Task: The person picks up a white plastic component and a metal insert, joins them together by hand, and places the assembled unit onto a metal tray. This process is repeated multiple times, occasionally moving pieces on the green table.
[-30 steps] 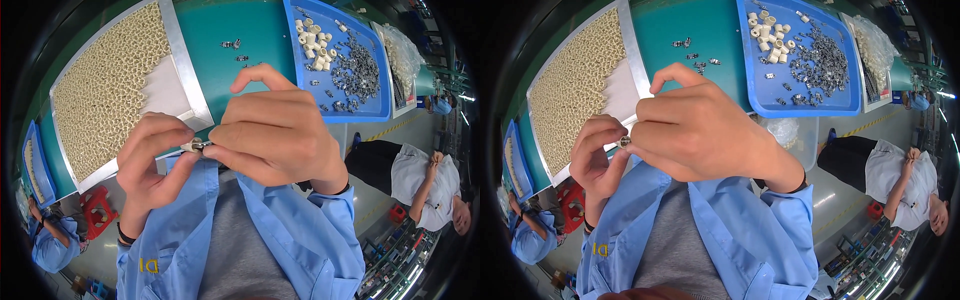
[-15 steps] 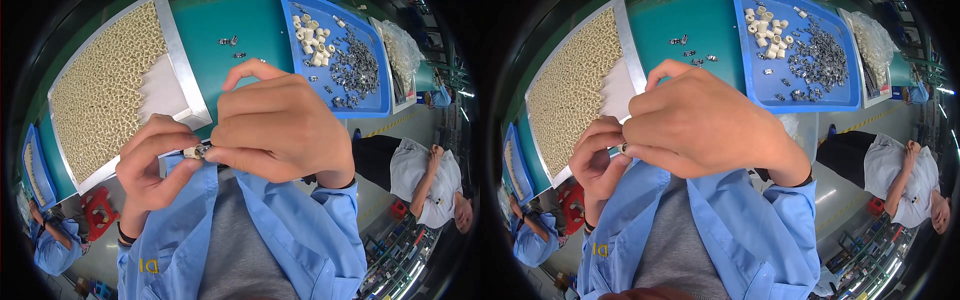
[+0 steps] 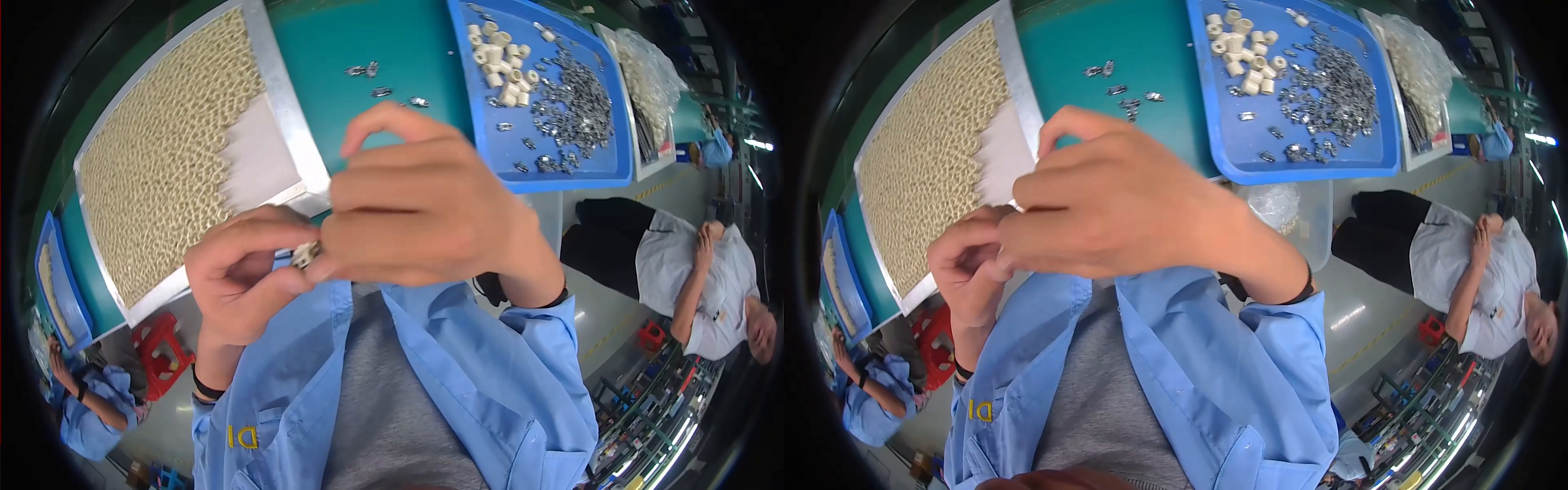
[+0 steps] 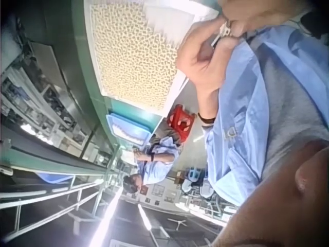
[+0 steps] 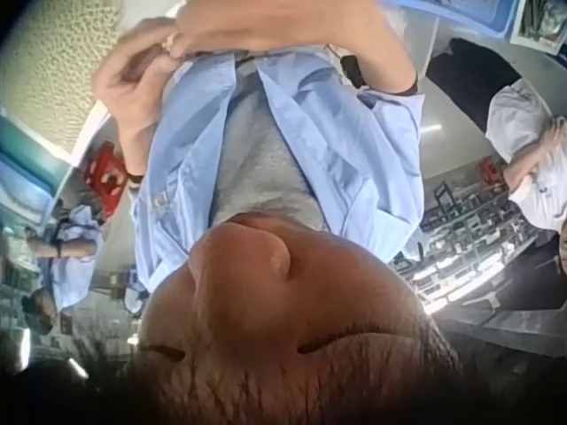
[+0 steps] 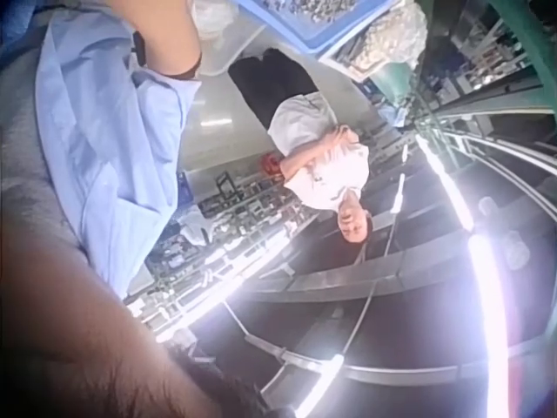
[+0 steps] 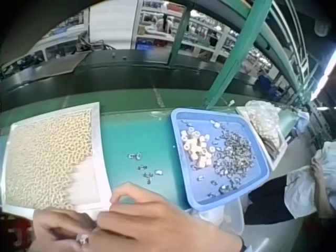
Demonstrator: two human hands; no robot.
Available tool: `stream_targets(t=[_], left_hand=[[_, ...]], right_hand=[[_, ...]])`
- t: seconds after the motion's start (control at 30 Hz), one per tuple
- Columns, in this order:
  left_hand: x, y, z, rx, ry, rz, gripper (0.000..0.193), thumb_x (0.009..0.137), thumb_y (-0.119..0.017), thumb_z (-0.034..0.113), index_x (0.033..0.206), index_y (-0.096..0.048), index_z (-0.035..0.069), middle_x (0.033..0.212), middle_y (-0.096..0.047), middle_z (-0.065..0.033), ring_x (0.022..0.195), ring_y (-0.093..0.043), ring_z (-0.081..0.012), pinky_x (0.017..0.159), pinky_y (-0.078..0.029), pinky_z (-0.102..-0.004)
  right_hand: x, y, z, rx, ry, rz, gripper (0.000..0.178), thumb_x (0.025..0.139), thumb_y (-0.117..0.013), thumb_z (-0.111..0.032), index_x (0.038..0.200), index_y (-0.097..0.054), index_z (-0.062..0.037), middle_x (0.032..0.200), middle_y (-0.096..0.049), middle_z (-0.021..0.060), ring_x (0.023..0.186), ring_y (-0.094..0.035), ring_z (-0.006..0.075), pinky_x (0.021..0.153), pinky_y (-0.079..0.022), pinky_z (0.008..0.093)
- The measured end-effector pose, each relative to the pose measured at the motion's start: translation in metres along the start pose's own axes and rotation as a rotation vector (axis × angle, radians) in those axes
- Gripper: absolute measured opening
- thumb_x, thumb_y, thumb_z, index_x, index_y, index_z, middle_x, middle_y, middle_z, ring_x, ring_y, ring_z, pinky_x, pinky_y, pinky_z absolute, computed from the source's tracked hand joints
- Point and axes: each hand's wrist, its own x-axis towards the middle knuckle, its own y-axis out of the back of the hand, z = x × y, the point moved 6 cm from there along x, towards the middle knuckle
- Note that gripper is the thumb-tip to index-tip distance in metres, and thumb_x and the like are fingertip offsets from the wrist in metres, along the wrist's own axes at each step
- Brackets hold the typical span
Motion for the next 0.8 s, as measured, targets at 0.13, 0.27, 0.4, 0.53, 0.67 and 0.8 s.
stream_targets(t=[0.13, 0.27, 0.4, 0.53, 0.67, 0.8], left_hand=[[-0.008, 0.008, -0.009, 0.007, -0.109, -0.037, 0.036, 0.085, -0.080, 0.013, 0.109, -0.067, -0.010, 0.094, -0.068, -0.0194, 0.085, -0.064, -0.0226, 0.074, -0.050, -0.0332], [-0.006, 0.009, -0.025, 0.002, -0.078, 0.042, 0.036, 0.088, -0.077, 0.013, 0.114, -0.064, -0.007, 0.095, -0.065, -0.0179, 0.084, -0.063, -0.0232, 0.073, -0.050, -0.0343], [0.012, 0.000, -0.036, -0.048, -0.113, -0.051, 0.032, 0.091, -0.072, 0.010, 0.117, -0.061, -0.005, 0.097, -0.063, -0.0170, 0.083, -0.062, -0.0231, 0.073, -0.051, -0.0341], [0.012, 0.006, -0.043, -0.073, -0.080, 0.023, 0.027, 0.092, -0.066, 0.005, 0.117, -0.062, -0.004, 0.097, -0.062, -0.0168, 0.082, -0.062, -0.0220, 0.074, -0.051, -0.0326], [0.021, -0.002, -0.052, -0.032, -0.004, 0.001, 0.025, 0.093, -0.062, 0.001, 0.118, -0.062, -0.004, 0.100, -0.063, -0.0171, 0.084, -0.062, -0.0210, 0.075, -0.051, -0.0312], [0.023, -0.006, -0.049, 0.020, -0.006, -0.040, 0.025, 0.093, -0.060, -0.003, 0.118, -0.063, -0.005, 0.102, -0.063, -0.0173, 0.086, -0.063, -0.0207, 0.078, -0.052, -0.0311]], right_hand=[[-0.007, -0.014, 0.008, 0.119, -0.042, -0.010, 0.020, 0.086, -0.076, -0.028, 0.081, -0.068, -0.0106, 0.072, -0.062, 0.0028, 0.063, -0.060, 0.0196, 0.074, -0.049, 0.0360], [-0.020, -0.015, 0.021, 0.235, -0.196, -0.127, 0.021, 0.092, -0.068, -0.028, 0.083, -0.068, -0.0086, 0.074, -0.065, 0.0069, 0.069, -0.064, 0.0213, 0.075, -0.048, 0.0348], [-0.065, 0.030, 0.065, 0.173, -0.347, 0.103, 0.021, 0.094, -0.065, -0.025, 0.087, -0.068, -0.0053, 0.074, -0.064, 0.0082, 0.071, -0.065, 0.0241, 0.076, -0.049, 0.0356], [-0.122, 0.129, 0.102, -0.591, -0.676, 0.202, 0.012, 0.087, -0.068, -0.016, 0.091, -0.069, -0.0048, 0.077, -0.063, 0.0079, 0.075, -0.064, 0.0268, 0.077, -0.049, 0.0393], [-0.141, 0.125, 0.109, -0.836, -0.664, -0.034, 0.012, 0.084, -0.070, -0.014, 0.093, -0.070, -0.0051, 0.081, -0.064, 0.0078, 0.080, -0.064, 0.0260, 0.076, -0.048, 0.0401], [-0.146, 0.121, 0.129, -0.849, -0.656, -0.043, 0.015, 0.083, -0.072, -0.016, 0.094, -0.070, -0.0059, 0.081, -0.063, 0.0067, 0.082, -0.062, 0.0262, 0.075, -0.046, 0.0411]])
